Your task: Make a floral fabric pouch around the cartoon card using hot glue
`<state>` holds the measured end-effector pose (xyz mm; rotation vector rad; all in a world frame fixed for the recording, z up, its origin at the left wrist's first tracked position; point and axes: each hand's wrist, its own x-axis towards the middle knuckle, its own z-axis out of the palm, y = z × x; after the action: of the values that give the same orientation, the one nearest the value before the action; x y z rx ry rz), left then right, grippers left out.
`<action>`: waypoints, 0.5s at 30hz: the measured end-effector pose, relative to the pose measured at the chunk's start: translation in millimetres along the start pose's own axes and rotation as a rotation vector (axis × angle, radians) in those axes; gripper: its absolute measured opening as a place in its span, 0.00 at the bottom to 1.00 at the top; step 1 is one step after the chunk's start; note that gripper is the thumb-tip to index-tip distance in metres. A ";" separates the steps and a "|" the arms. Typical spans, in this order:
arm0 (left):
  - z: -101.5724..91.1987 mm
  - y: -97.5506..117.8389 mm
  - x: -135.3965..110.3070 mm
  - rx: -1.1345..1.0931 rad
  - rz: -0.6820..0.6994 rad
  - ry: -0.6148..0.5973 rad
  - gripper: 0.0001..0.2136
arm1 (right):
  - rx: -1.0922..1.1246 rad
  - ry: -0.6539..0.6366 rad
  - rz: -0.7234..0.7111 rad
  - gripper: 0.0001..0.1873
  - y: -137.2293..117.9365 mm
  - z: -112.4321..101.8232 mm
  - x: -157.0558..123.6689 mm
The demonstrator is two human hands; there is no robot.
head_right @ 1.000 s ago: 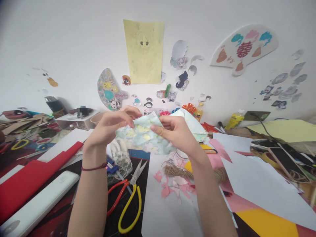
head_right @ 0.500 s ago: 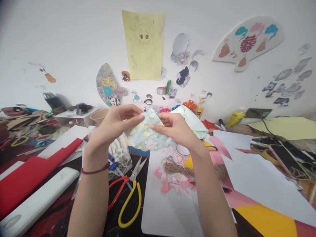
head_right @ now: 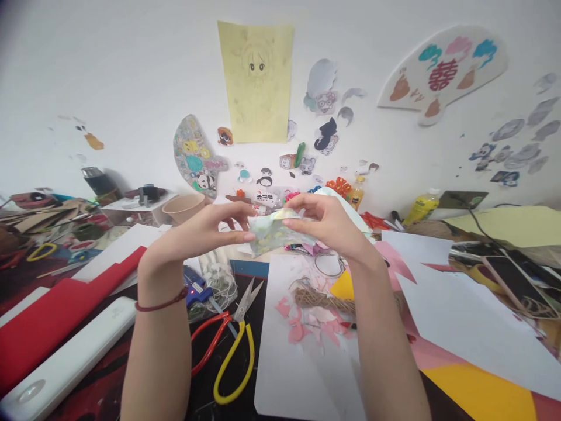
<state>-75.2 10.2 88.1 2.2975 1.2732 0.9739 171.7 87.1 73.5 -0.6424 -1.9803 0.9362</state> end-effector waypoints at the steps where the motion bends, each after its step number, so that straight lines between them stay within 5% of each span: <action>1: 2.6 0.4 2.0 -0.014 0.025 0.016 0.15 | -0.032 -0.030 -0.017 0.14 -2.6 2.3 -0.6; 3: 9.6 3.0 8.1 -0.044 0.073 0.034 0.20 | -0.080 -0.098 -0.029 0.12 -6.6 7.2 -1.4; 12: 23.2 9.3 23.1 0.013 0.052 0.169 0.07 | -0.184 -0.111 0.039 0.19 3.0 -4.0 -0.3; 15: 17.1 2.4 20.9 -0.009 0.045 0.083 0.08 | -0.141 -0.116 0.106 0.14 3.0 -8.3 -1.6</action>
<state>-54.0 27.1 85.9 2.3098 1.2517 1.0981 179.9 90.8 73.4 -0.7945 -2.1469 0.9203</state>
